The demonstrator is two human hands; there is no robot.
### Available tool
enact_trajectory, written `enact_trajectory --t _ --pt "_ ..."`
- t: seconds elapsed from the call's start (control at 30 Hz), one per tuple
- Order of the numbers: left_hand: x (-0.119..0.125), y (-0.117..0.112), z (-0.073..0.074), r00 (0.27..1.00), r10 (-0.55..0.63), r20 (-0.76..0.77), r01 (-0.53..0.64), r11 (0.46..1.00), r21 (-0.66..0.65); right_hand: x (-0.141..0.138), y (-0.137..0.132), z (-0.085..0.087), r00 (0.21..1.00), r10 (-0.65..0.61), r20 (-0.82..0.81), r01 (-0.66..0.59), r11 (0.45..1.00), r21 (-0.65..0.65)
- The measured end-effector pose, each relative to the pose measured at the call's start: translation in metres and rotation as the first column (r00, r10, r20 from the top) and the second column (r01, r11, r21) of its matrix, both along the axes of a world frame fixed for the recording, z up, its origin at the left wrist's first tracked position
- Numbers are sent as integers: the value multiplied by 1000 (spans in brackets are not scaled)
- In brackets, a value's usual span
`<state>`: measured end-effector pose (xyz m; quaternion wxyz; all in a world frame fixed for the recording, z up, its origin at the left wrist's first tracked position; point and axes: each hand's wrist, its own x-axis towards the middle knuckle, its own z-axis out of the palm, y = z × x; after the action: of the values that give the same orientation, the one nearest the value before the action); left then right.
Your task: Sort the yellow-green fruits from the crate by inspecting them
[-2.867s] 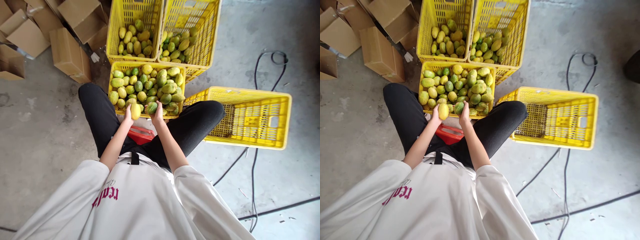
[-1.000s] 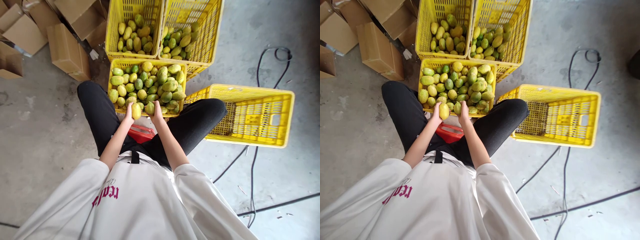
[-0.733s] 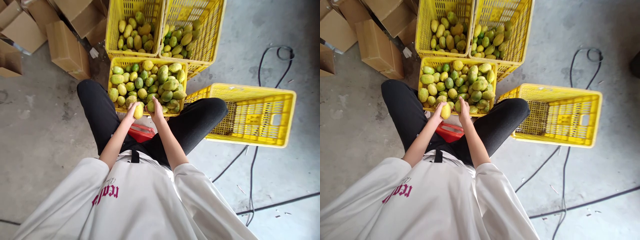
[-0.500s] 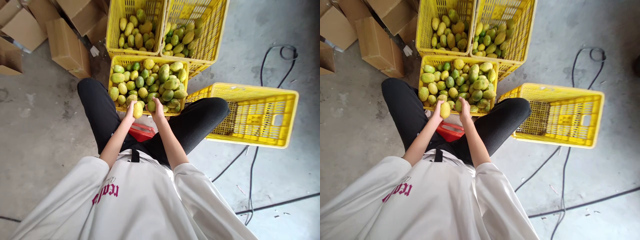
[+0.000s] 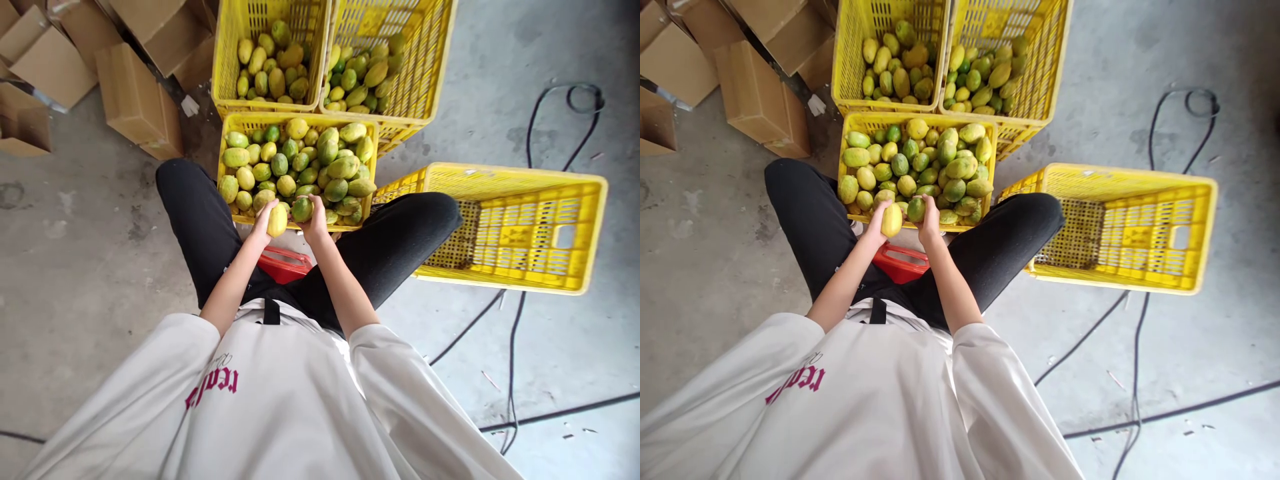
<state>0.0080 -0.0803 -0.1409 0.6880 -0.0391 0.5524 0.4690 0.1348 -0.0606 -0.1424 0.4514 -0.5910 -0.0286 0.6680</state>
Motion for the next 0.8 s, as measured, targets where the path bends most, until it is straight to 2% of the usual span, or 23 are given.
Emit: enact_trajectory --t 0.1,0.2,0.37,0.5,0.67,0.8 --pt "4 1 9 997 7 -73 -8 1000 -25 2 2 8 998 8 -56 -7 1000 22" --pt "6 2 18 998 11 -55 -12 1000 -24 2 3 16 995 25 -99 -23 1000 14" --pt "2 3 23 992 85 -93 -90 995 -44 0 1 25 988 63 -143 -62 998 7" --pt "-1 3 20 989 123 -84 -128 990 -59 -1 0 25 986 75 -151 -71 997 34" --pt "-2 2 22 978 204 -38 -206 976 -74 -1 1 18 996 -26 -88 28 999 20" --pt "-1 1 27 979 202 -3 -201 974 -104 -1 -1 14 998 -61 -12 61 997 43"
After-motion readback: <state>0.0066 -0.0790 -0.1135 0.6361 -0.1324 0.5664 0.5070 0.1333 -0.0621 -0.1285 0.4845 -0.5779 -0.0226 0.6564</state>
